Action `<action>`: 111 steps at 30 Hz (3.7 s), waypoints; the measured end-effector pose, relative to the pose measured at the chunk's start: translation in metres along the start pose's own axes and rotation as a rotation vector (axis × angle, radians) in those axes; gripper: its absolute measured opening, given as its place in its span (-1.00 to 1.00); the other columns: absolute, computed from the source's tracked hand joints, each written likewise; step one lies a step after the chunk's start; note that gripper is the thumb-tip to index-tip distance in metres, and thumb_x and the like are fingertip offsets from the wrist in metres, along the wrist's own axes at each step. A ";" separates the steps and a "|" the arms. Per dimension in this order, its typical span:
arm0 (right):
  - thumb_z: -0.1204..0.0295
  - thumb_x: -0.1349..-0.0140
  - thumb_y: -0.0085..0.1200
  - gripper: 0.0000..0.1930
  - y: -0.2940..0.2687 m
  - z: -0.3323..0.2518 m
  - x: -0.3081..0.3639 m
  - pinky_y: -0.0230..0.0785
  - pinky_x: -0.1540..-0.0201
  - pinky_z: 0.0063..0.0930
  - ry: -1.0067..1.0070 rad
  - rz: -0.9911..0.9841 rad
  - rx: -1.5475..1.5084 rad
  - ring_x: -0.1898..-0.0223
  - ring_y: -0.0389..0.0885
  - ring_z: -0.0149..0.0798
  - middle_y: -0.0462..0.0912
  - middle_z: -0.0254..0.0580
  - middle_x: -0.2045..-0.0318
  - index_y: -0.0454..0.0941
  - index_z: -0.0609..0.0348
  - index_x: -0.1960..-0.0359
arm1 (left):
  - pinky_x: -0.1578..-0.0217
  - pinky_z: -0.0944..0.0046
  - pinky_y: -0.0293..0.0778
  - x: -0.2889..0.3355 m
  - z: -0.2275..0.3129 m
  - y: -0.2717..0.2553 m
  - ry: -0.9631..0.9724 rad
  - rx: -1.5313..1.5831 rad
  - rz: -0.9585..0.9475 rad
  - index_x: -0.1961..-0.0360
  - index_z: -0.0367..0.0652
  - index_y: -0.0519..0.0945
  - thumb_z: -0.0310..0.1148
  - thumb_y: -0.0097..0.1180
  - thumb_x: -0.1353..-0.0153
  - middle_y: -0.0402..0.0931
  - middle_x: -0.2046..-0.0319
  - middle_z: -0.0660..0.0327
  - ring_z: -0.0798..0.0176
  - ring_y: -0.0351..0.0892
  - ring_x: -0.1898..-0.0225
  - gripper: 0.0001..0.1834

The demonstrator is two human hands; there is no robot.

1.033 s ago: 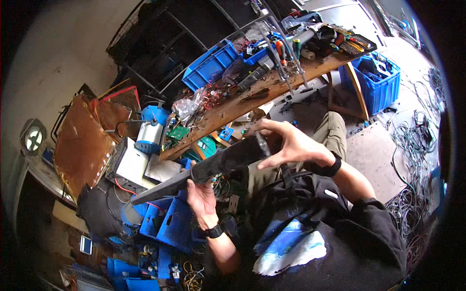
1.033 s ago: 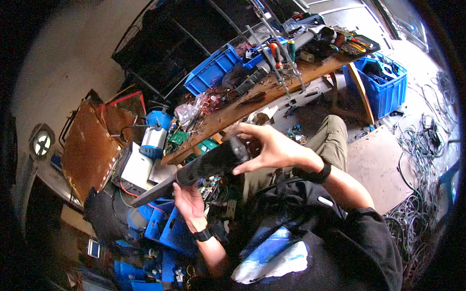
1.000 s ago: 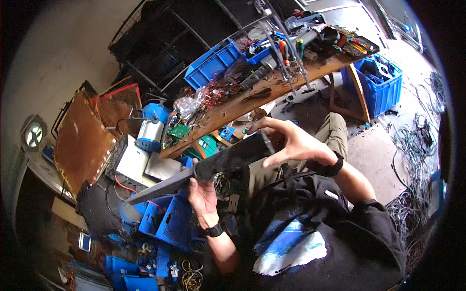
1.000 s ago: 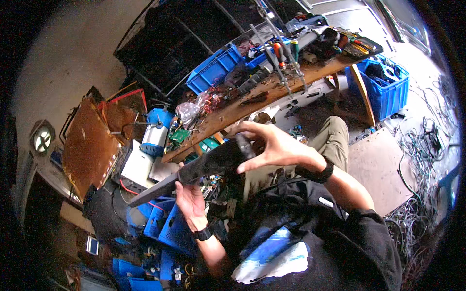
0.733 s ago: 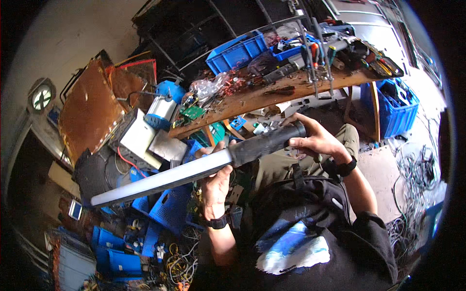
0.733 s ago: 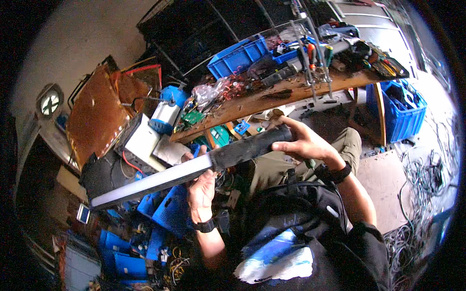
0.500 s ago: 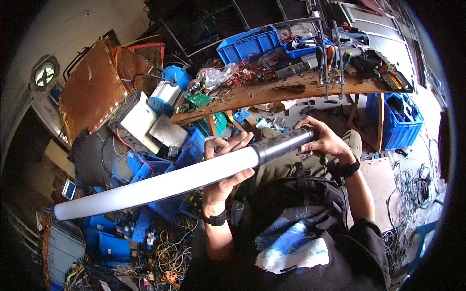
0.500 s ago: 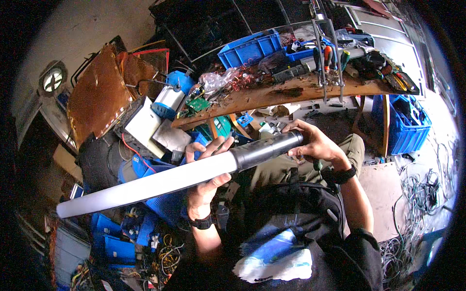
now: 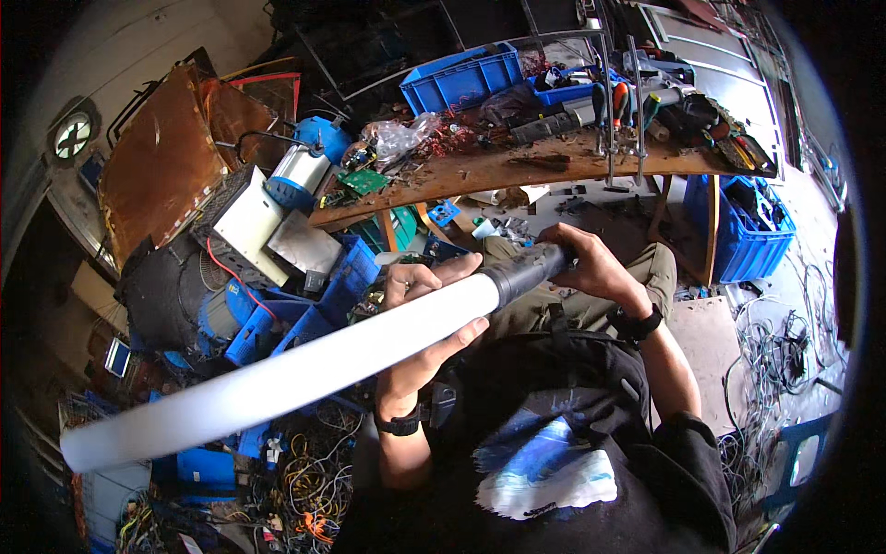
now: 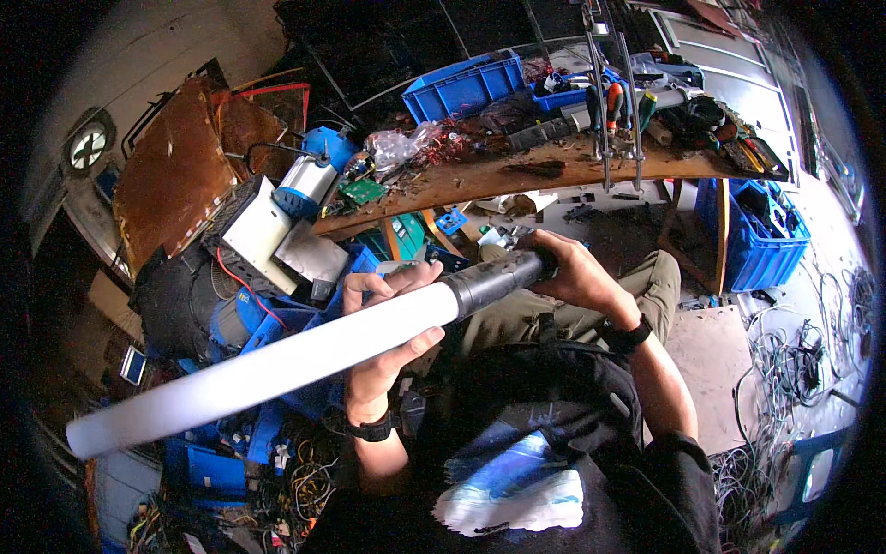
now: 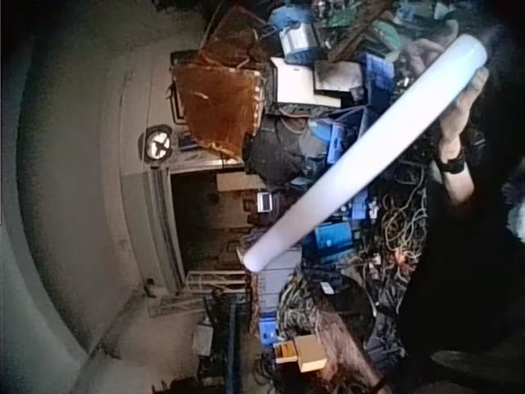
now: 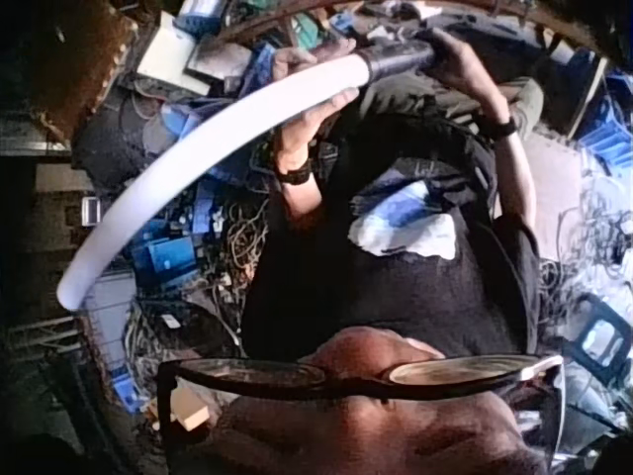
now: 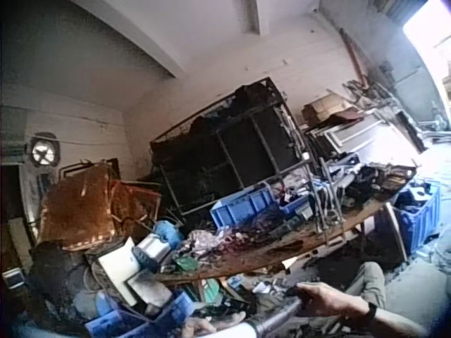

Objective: The person disassembles a long LED light bar using a screwdriver, removes the internal components, and reassembles the housing. The person then uses a small blue device to test the light bar.

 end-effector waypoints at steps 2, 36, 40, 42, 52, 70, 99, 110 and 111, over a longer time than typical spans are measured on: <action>0.60 0.07 0.47 -0.38 0.000 -0.002 -0.001 0.56 -0.11 -0.18 0.005 0.069 0.002 -0.03 0.75 0.05 0.72 0.03 0.04 0.54 0.24 -0.12 | -0.47 -0.13 0.35 -0.002 0.003 0.007 0.020 -0.029 -0.064 -0.08 -0.12 0.18 -0.62 0.52 -0.11 0.41 -0.38 -0.29 -0.23 0.45 -0.45 -0.26; 0.49 -0.26 0.28 -0.51 -0.107 0.132 0.056 0.56 -0.13 -0.13 0.371 0.607 0.392 -0.12 0.76 0.04 0.77 0.03 -0.05 0.56 0.02 -0.25 | -0.48 -0.64 0.06 0.028 0.003 -0.089 0.396 0.982 0.766 -0.07 0.14 0.50 0.34 0.19 -0.36 0.58 0.07 0.35 0.22 0.54 -0.21 -0.43; 0.51 -0.30 0.25 -0.48 -0.117 0.137 0.063 0.53 -0.20 -0.19 0.327 0.579 0.413 -0.15 0.75 -0.02 0.76 0.01 -0.09 0.51 0.05 -0.31 | -0.52 -0.60 0.00 0.031 0.015 -0.084 0.515 1.014 0.798 -0.12 0.18 0.46 0.60 -0.10 -0.32 0.50 0.29 0.31 0.21 0.55 0.09 -0.24; 0.52 -0.31 0.25 -0.49 -0.123 0.146 0.066 0.51 -0.22 -0.21 0.334 0.557 0.420 -0.16 0.73 -0.05 0.75 0.00 -0.11 0.51 0.06 -0.31 | -0.52 -0.61 0.02 0.023 0.025 -0.075 0.510 0.908 0.552 -0.10 0.18 0.42 0.58 -0.04 -0.30 0.50 0.28 0.32 0.19 0.56 0.09 -0.26; 0.57 -0.31 0.27 -0.50 -0.178 0.209 0.075 0.46 -0.24 -0.34 0.077 0.496 -0.020 -0.15 0.64 -0.21 0.64 -0.11 -0.14 0.50 0.18 -0.29 | -0.36 -0.07 0.46 0.012 0.021 -0.046 0.237 0.554 0.290 -0.16 -0.17 0.46 -0.27 0.40 -0.38 0.62 -0.20 -0.06 -0.02 0.56 -0.33 -0.53; 0.31 -0.19 0.44 -0.34 -0.239 0.293 0.292 0.62 -0.02 -0.05 0.780 0.526 0.700 0.02 0.79 0.11 0.80 0.07 0.04 0.46 -0.26 -0.33 | -0.35 0.14 0.46 -0.066 0.058 0.127 0.287 0.510 -0.447 -0.12 -0.14 0.54 -0.52 0.43 -0.31 0.61 -0.18 0.15 0.19 0.56 -0.31 -0.58; 0.19 -0.28 0.35 -0.72 -0.080 0.199 0.557 0.73 0.29 -0.20 1.689 0.300 0.460 0.44 0.83 -0.05 0.82 0.04 0.40 0.83 0.05 0.10 | -0.04 0.24 0.62 -0.092 -0.089 0.360 -0.129 0.414 -0.899 -0.04 -0.22 0.59 -0.40 0.54 -0.18 0.73 0.07 0.15 0.26 0.75 0.02 -0.54; 0.21 -0.54 0.20 -0.64 -0.202 0.096 0.405 0.01 0.63 -0.55 1.232 0.830 0.321 0.69 0.26 -0.65 0.41 -0.52 0.70 0.68 0.26 0.35 | 0.00 0.20 0.61 -0.084 -0.137 0.404 -0.152 0.464 -0.887 -0.07 -0.19 0.59 -0.45 0.47 -0.23 0.72 0.03 0.11 0.14 0.77 0.04 -0.59; 0.21 -0.54 0.21 -0.63 -0.210 0.083 0.384 0.02 0.62 -0.57 1.253 0.804 0.322 0.68 0.26 -0.65 0.40 -0.53 0.70 0.66 0.26 0.37 | -0.01 0.20 0.61 -0.081 -0.145 0.409 -0.213 0.471 -0.918 -0.07 -0.19 0.60 -0.47 0.45 -0.22 0.72 0.02 0.09 0.13 0.77 0.02 -0.59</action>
Point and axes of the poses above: each hand's wrist, its own x-axis away from the middle knuckle, its own y-axis out of the palm, z = x × y, the point moved 6 cm from there along -x, towards the middle knuckle
